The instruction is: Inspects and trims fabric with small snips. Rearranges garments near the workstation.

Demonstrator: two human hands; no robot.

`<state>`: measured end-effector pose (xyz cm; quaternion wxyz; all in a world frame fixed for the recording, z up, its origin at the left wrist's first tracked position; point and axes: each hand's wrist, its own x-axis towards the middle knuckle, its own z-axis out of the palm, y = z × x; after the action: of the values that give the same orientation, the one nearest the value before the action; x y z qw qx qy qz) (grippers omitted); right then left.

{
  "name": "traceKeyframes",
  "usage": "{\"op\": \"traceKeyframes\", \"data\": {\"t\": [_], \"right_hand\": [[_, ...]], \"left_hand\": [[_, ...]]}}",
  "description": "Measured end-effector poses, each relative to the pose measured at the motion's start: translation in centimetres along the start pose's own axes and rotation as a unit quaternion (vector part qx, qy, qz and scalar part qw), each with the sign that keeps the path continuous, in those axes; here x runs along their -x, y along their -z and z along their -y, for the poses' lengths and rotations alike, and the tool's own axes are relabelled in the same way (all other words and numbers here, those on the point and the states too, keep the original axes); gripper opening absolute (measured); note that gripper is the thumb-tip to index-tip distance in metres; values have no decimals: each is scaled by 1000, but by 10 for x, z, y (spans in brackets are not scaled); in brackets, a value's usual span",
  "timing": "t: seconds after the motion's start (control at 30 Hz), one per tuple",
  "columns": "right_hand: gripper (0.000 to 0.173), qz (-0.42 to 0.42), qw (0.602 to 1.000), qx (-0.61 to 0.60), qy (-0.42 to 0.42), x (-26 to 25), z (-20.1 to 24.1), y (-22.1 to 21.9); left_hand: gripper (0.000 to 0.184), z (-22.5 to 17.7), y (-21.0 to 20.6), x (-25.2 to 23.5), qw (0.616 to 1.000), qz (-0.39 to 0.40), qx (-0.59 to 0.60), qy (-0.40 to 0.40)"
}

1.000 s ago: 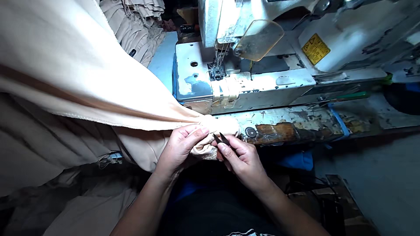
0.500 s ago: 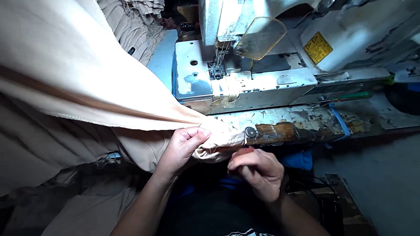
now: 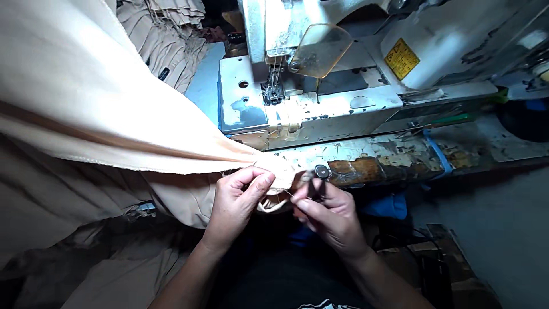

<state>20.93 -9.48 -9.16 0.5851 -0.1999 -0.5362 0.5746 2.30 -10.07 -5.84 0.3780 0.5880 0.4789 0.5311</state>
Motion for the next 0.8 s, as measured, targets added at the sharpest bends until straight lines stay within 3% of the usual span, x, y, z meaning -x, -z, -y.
{"op": "traceKeyframes", "data": {"t": [0.1,0.23,0.4,0.53,0.8], "right_hand": [[15,75,989,-123,46,7,21,16],[14,61,992,1,106,6,31,20],[12,-6,988,147,39,7,16,-1],[26,36,980,193,29,3,11,0],[26,39,965,257,-26,1,2,-3]], "left_hand": [[16,2,3,-2,1000,-14,-15,8],[15,2,4,-2,1000,-15,-3,15],[8,-5,3,0,999,17,10,25],[8,-8,3,1,999,28,5,35],[12,-7,1,0,997,37,43,57]]}}
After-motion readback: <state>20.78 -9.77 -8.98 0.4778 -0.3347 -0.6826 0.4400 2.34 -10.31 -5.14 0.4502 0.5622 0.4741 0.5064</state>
